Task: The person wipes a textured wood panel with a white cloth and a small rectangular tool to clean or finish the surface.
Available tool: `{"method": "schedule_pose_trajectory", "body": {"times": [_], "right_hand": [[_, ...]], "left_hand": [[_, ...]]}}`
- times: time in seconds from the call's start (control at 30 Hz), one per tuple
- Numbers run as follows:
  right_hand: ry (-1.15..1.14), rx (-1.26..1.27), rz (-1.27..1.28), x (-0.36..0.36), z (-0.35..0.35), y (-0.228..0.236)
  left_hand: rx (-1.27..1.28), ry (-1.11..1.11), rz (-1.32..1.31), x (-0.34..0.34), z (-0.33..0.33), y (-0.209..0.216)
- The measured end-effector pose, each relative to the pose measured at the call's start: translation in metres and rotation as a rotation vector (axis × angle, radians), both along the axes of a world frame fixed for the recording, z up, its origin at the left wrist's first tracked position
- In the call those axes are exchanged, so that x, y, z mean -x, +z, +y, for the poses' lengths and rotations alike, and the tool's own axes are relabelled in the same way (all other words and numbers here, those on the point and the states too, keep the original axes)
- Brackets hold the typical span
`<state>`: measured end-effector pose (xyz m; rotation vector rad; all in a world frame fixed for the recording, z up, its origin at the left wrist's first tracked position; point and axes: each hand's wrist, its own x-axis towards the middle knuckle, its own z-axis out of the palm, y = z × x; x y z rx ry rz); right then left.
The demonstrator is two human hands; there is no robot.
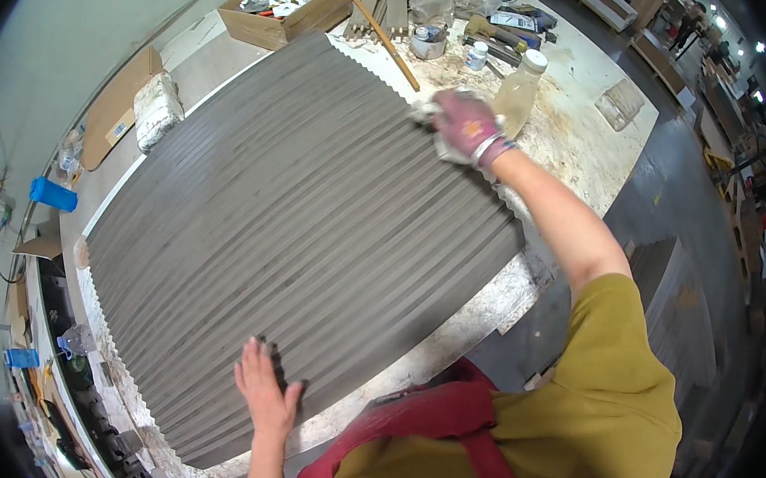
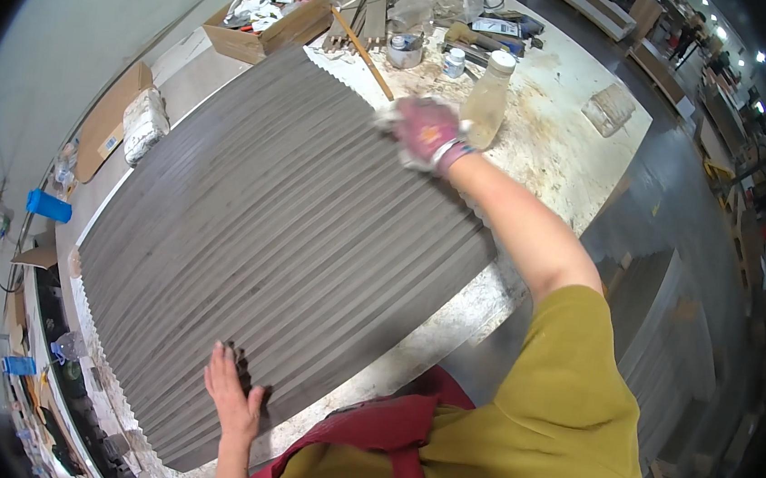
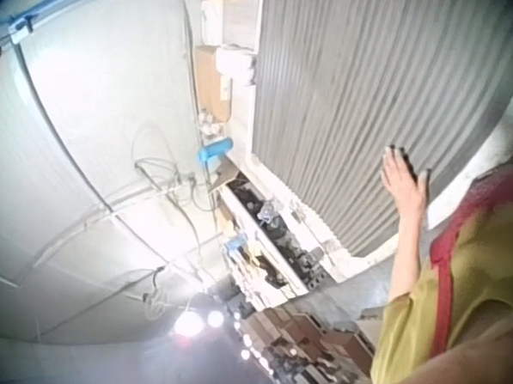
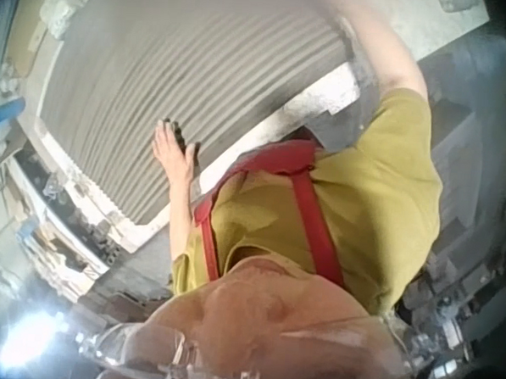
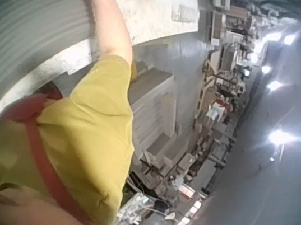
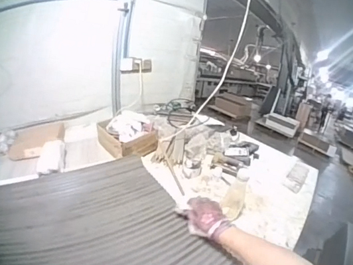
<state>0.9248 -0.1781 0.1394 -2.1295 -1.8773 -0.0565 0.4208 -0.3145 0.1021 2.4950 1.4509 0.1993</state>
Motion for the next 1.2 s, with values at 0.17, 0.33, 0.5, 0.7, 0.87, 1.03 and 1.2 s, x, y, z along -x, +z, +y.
{"method": "schedule_pose_trajectory", "body": {"times": [0.17,0.33,0.5,0.7,0.87,1.03,1.2], "right_hand": [[0.668,-0.19,-0.009,0.136,-0.001,-0.062],[0.548,-0.223,0.144,0.018,0.013,-0.068],[0.132,0.173,0.069,0.015,0.016,-0.028],[0.603,0.097,0.025,0.066,0.02,-0.078],[-0.071,0.131,-0.052,-0.042,0.003,-0.011],[0.523,-0.041,0.615,0.139,0.053,0.002],[0.847,0.014,0.047,0.27,0.044,-0.077]], "left_hand": [[-0.196,0.104,-0.128,-0.014,0.08,0.005],[-0.131,0.252,0.101,0.016,0.126,-0.027],[-0.087,0.286,0.147,0.01,0.129,-0.026],[-0.079,0.308,0.135,0.015,0.126,-0.025],[-0.126,0.208,-0.088,0.027,0.146,-0.02],[-0.389,0.255,-0.008,0.066,0.204,-0.022],[-0.199,0.434,0.128,0.071,0.22,-0.052]]}}
